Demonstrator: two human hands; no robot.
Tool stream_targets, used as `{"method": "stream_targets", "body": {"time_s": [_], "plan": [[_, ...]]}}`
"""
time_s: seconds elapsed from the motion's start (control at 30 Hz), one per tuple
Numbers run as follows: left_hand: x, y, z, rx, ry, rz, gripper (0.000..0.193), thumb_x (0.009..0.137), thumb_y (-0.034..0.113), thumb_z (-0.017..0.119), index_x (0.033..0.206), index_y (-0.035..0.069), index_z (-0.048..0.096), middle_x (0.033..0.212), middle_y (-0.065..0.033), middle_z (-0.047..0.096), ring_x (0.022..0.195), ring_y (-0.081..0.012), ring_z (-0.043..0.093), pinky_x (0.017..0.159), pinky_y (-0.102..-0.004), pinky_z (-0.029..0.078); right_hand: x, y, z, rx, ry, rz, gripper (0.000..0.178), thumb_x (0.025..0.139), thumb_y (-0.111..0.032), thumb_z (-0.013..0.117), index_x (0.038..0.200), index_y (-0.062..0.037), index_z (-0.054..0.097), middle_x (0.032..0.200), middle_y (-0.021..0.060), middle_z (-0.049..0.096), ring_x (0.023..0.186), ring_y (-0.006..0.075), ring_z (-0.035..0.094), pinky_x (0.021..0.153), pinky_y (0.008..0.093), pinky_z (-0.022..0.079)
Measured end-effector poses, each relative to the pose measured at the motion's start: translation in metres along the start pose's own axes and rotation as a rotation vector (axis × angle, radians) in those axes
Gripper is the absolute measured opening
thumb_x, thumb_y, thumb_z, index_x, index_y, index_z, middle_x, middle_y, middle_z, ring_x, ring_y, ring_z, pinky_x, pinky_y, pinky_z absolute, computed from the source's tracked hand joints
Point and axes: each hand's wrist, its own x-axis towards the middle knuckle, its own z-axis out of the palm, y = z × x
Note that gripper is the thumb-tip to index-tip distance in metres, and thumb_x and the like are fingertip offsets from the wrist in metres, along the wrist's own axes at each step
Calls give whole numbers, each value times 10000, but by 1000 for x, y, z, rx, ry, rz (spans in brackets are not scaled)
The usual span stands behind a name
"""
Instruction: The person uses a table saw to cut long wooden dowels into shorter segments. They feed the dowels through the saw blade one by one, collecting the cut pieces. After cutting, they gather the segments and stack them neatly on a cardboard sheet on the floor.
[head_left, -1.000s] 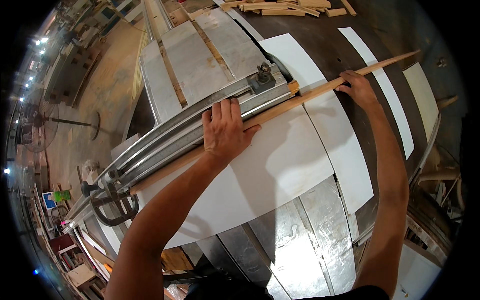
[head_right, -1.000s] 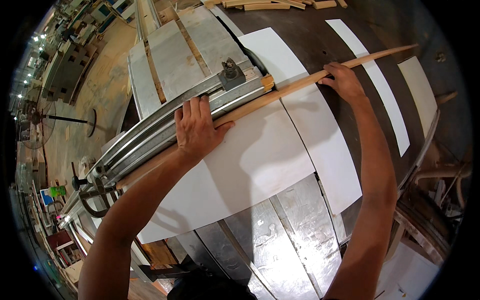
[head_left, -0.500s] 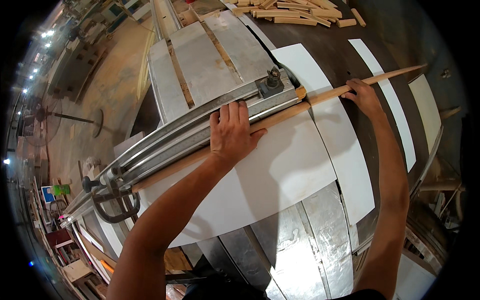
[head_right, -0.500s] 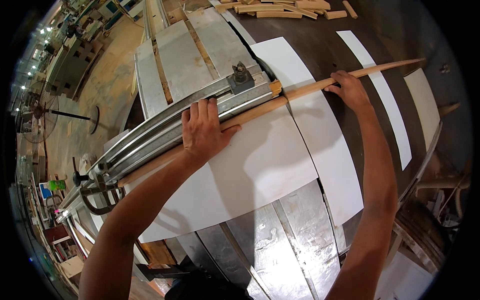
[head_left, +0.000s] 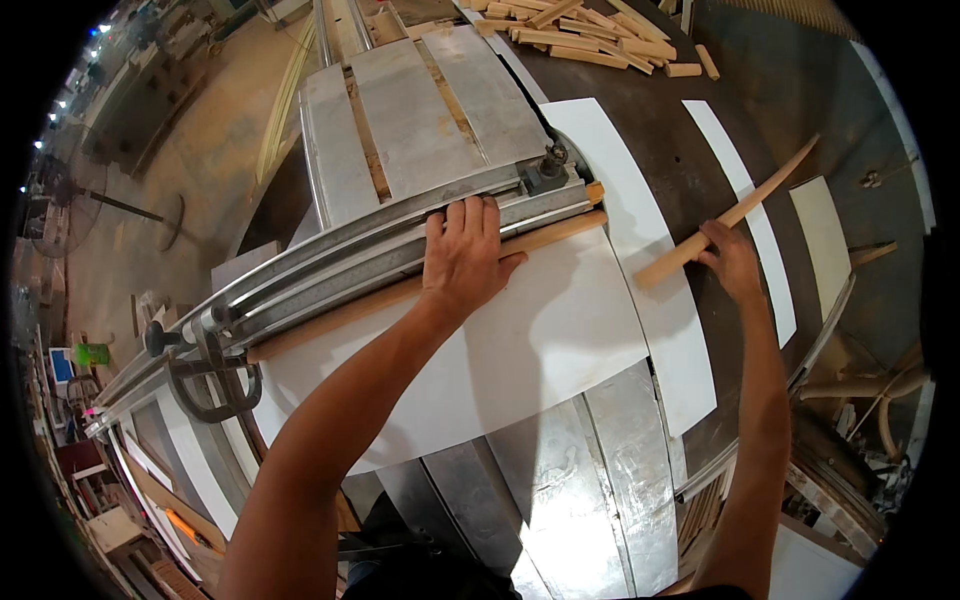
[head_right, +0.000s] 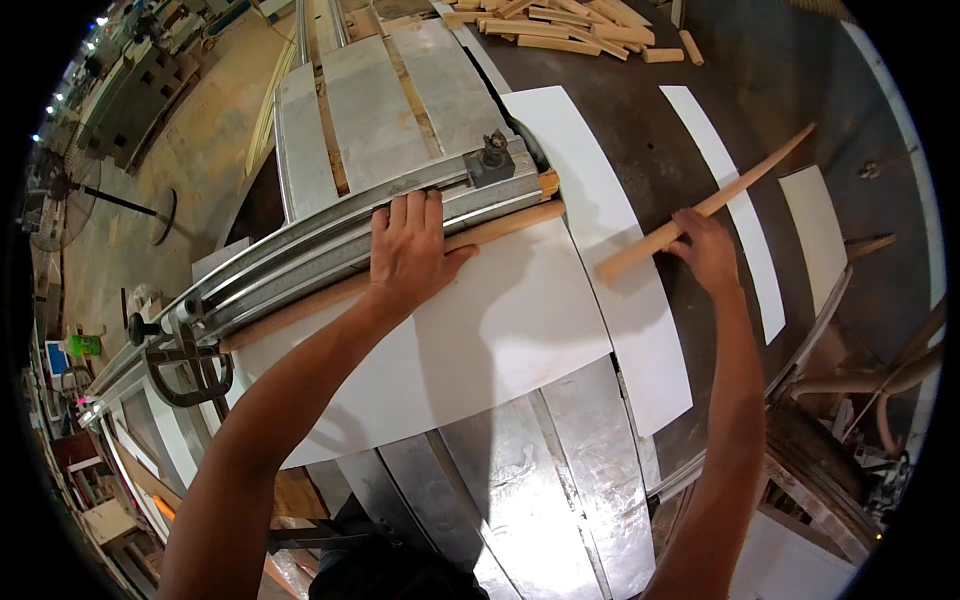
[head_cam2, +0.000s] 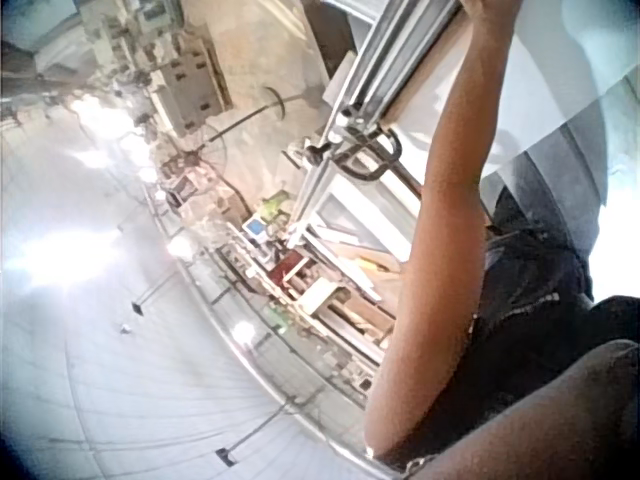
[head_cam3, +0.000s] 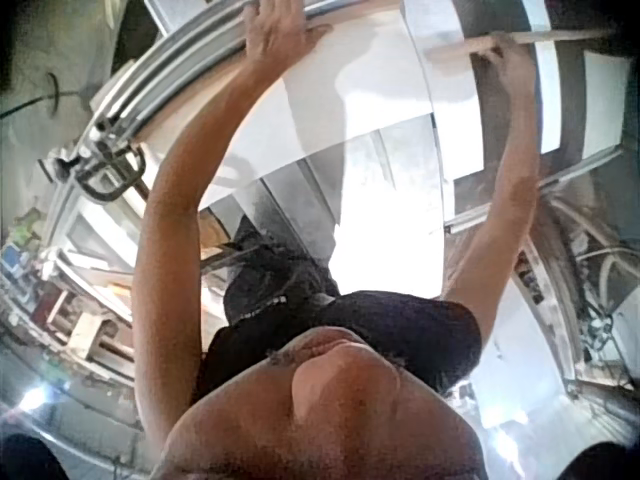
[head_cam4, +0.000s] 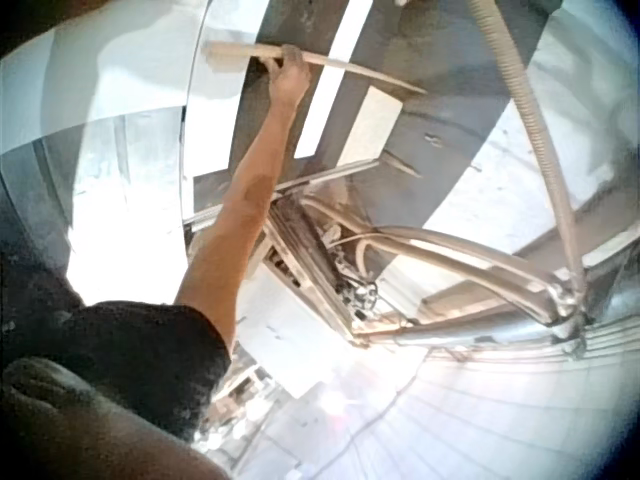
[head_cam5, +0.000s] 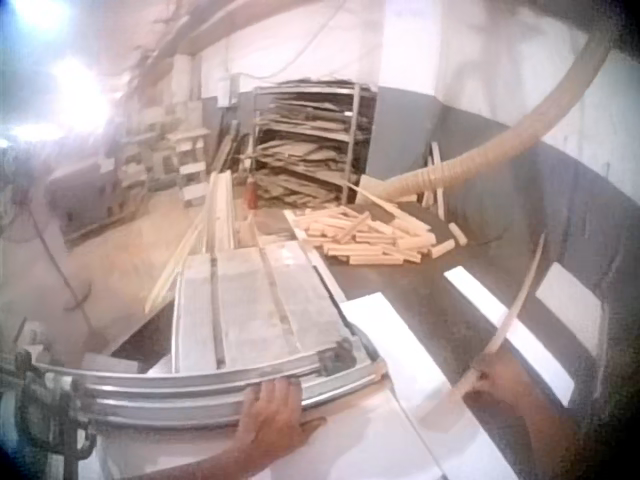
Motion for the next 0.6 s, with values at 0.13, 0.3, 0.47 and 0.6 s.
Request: {"method": "stream_targets", "body": {"time_s": [0.13,0.3,0.47,0.6], "plan": [[-2,-1,1,0,19,-2,827,659,511,856,1216,-46,604,1076,-123,580,972,-270,543,825,-397,411,-26,-17,-9,21,-22,-26,550,680,-177,870,1178,-19,698,1236,152,688,1131,347,641,968,440,531],[-4,-1,0,-25,7,-7,798,676,514,842,1217,-22,606,1082,-109,568,986,-262,529,857,-400,406,-65,-51,-7,11,-60,-83,566,673,-215,875,1188,-68,691,1280,125,661,1100,332,638,925,453,514],[-8,-6,-4,-25,0,11,784,700,466,843,1255,-25,587,1087,-103,564,1019,-257,517,860,-387,399,-88,-106,-20,73,-71,-87,566,670,-235,874,1176,-71,684,1253,117,660,1080,335,636,905,454,516],[-26,-14,-25,-5,-82,111,744,831,354,759,1415,-10,475,1305,-154,529,1260,-295,467,1051,-444,372,-96,-145,-47,84,-80,-117,586,651,-250,875,1168,-58,677,1238,125,663,1055,357,638,905,443,536]]}}
